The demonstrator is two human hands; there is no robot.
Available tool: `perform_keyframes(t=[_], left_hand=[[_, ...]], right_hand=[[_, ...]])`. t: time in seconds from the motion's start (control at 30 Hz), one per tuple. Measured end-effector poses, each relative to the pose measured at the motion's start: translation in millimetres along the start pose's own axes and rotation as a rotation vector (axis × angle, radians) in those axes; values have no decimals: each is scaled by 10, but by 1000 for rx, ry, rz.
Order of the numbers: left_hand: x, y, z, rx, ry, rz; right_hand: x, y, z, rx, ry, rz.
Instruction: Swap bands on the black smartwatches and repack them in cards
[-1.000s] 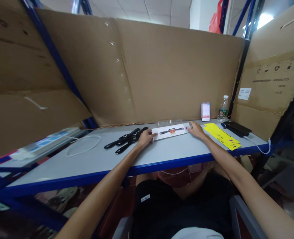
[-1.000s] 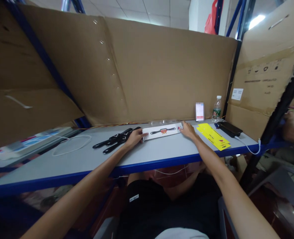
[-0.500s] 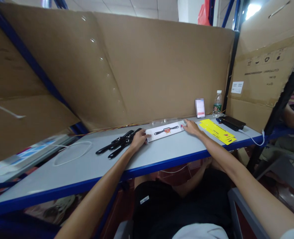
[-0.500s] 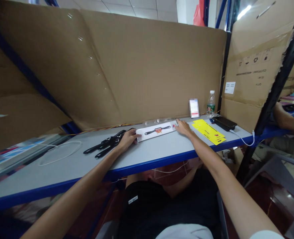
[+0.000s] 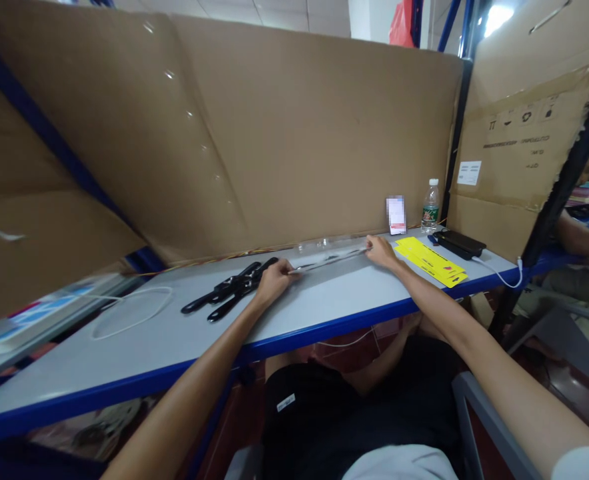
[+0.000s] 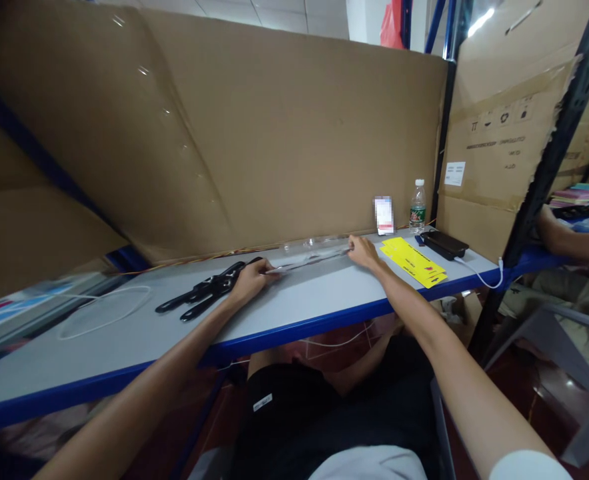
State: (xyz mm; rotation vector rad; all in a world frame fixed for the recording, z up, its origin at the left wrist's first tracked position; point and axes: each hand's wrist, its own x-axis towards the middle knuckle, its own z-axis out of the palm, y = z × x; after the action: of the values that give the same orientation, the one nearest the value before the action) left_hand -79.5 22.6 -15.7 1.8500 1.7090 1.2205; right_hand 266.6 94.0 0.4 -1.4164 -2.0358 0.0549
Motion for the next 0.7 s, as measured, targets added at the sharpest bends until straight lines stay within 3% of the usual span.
perform_keyframes(t=[0.1, 0.47, 0.7], left_hand=[[21, -9, 14, 58, -43, 33], [-91, 141, 11, 192, -143, 115], [-278, 368, 66, 565, -85, 313]], right_hand=[[-46, -14, -9, -47, -72, -40], [-131, -118, -67, -203, -126, -51], [-165, -201, -172, -301, -145, -53]])
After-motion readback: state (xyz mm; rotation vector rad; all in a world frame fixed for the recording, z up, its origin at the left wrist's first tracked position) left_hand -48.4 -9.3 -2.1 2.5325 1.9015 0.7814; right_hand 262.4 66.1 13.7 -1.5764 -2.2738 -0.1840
